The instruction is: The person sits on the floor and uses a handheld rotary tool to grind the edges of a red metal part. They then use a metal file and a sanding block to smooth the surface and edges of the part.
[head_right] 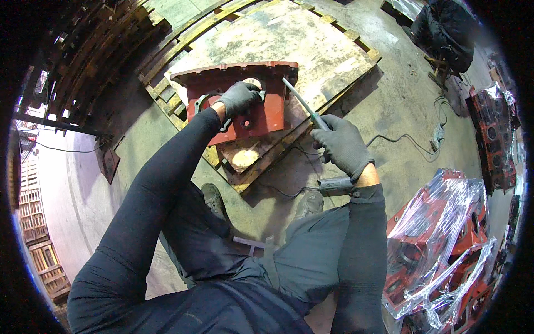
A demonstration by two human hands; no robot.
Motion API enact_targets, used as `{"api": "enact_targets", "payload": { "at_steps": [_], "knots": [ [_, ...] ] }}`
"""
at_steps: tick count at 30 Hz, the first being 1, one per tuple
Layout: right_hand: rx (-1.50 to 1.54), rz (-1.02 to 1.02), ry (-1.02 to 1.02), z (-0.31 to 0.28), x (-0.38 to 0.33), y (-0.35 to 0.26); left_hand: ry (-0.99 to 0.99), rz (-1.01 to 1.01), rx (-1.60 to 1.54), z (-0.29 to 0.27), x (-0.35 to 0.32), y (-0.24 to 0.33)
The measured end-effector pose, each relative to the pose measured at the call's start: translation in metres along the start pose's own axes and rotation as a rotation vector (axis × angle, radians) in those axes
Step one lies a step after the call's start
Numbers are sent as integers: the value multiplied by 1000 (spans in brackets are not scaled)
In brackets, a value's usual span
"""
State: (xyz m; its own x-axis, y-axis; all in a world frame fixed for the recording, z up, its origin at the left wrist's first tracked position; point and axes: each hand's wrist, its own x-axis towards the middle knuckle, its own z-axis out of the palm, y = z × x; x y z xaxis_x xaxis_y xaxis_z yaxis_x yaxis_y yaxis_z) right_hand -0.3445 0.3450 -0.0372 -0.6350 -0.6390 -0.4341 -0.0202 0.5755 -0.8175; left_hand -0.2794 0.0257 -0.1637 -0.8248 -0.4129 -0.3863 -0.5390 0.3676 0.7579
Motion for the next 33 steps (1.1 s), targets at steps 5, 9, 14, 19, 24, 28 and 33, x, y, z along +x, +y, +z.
{"api": "enact_targets", "payload": {
  "at_steps": [5,9,14,19,24,28,33],
  "knots": [
    [-35,-29,-82,24,12,-5,-72,356,-128,-18,14,-65],
    [-27,32,-77,23,8,-16,-98,260,156,-12,4,-18],
    [-68,-11,-110,38,19,-24,20,258,627,-23,-27,-12],
    [-99,-110,-81,51,34,-14,43,211,868,-29,-49,9],
    [31,1,-176,64,39,-28,227,232,659,-31,-57,5],
    [163,22,-296,90,48,-32,222,134,418,-31,-60,6],
    [460,22,-319,125,64,-21,-77,-4,301,-34,-92,49]
  ]
}}
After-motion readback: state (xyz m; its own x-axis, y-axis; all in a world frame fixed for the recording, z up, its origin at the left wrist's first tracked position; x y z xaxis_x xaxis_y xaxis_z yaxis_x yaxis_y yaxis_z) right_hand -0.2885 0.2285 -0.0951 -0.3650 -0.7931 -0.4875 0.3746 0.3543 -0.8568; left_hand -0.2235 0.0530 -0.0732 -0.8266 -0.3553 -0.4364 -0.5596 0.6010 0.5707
